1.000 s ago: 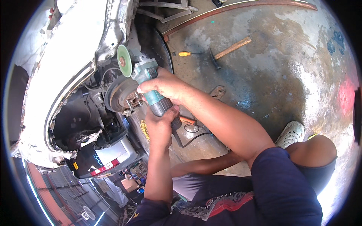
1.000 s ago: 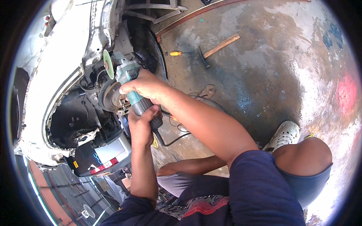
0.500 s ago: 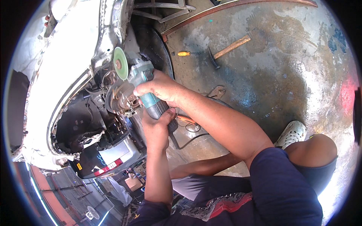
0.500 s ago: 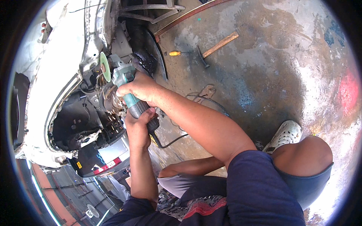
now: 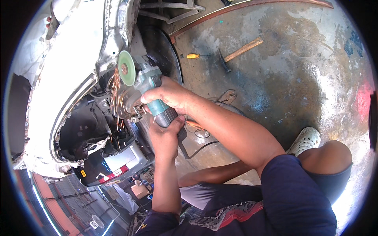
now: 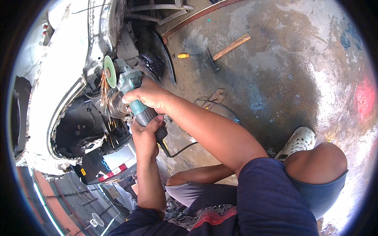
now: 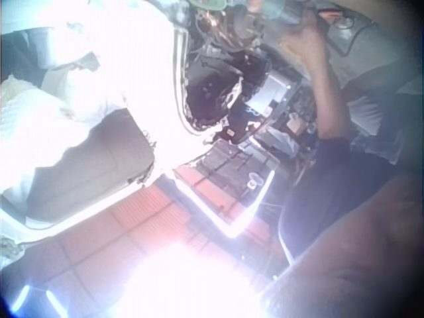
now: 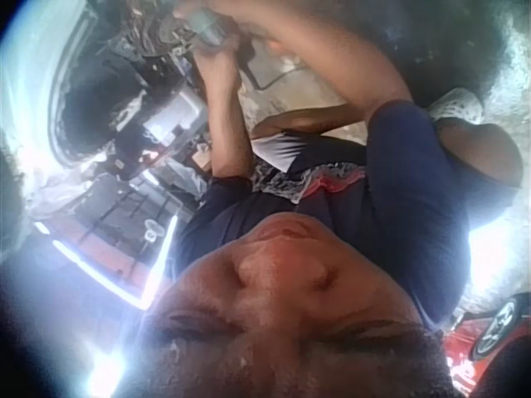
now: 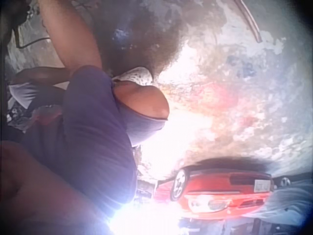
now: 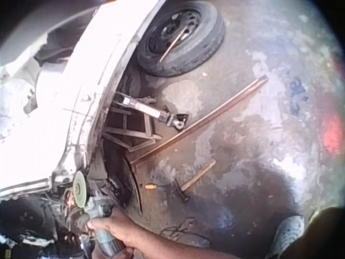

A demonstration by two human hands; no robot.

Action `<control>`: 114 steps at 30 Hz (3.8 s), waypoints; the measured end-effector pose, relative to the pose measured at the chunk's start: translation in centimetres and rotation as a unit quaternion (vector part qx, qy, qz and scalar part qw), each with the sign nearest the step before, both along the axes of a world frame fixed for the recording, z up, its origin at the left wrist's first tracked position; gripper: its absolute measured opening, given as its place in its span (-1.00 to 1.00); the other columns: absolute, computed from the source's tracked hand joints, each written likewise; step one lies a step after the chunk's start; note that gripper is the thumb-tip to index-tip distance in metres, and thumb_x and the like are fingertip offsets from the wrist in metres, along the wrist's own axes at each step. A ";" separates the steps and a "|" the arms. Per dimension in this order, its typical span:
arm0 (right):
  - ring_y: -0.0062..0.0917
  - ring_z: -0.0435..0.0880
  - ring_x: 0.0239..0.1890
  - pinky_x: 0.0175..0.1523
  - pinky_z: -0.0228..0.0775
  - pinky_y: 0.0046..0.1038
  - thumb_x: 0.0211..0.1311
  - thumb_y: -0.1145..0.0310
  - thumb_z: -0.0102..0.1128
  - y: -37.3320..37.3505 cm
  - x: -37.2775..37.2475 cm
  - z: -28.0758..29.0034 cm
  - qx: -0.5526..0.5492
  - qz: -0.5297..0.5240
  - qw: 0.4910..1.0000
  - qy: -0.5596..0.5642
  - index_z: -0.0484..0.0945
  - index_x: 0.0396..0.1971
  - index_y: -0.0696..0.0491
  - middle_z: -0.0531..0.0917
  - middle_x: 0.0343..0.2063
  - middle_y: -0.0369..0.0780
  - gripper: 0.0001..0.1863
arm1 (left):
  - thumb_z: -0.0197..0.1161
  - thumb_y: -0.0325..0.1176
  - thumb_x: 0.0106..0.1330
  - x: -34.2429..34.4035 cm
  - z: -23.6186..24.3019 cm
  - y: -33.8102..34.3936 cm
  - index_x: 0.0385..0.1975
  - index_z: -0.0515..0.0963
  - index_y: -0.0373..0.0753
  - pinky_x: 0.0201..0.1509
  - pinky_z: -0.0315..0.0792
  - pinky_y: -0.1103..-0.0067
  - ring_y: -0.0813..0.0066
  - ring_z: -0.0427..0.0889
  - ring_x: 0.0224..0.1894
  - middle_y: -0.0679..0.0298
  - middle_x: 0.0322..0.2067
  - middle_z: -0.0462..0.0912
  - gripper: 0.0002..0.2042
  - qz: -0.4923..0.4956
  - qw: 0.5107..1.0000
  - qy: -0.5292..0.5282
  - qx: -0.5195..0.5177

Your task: The person uses an angle grinder to smooth the metal surface of a car's front fender, generating sparks. They then switch to a hammer and a screwdriver to tap and adjust the metal panel near the wheel well, likely to align or flatten the bodywork.

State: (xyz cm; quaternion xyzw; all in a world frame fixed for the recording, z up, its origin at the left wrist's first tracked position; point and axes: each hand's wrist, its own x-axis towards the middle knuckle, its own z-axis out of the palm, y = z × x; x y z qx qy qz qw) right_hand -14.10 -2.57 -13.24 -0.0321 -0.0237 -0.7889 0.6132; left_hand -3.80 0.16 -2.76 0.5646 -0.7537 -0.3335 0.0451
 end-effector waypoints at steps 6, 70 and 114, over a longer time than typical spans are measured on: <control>-0.40 0.79 -0.37 -0.22 0.70 -0.30 0.11 0.41 0.48 -0.3 0.3 0.0 -0.005 0.012 1.000 -0.007 0.62 -0.11 0.17 0.73 -0.33 -0.14 -0.64 | 0.44 -0.55 0.22 0.6 -0.4 -0.5 0.03 0.49 -0.42 -0.17 0.62 0.49 0.41 0.72 -0.32 0.17 -0.25 0.70 -0.61 -0.016 0.999 -0.006 -0.047; -0.36 0.78 -0.35 -0.16 0.69 -0.26 0.12 0.36 0.47 -1.1 0.8 -0.4 -0.032 0.003 0.999 -0.038 0.63 -0.12 0.16 0.71 -0.34 -0.16 -0.65 | 0.46 -0.54 0.19 -0.5 0.4 0.0 -0.02 0.48 -0.42 -0.16 0.60 0.52 0.43 0.71 -0.32 0.17 -0.24 0.69 -0.61 -0.024 0.997 -0.045 -0.062; -0.37 0.78 -0.37 -0.20 0.68 -0.28 0.13 0.35 0.45 -1.1 0.5 -0.4 -0.021 -0.003 0.999 -0.040 0.65 -0.20 0.15 0.72 -0.37 -0.14 -0.72 | 0.44 -0.54 0.19 -1.2 0.4 0.1 -0.04 0.52 -0.43 -0.19 0.60 0.50 0.41 0.70 -0.34 0.17 -0.28 0.71 -0.64 -0.007 0.998 -0.043 -0.045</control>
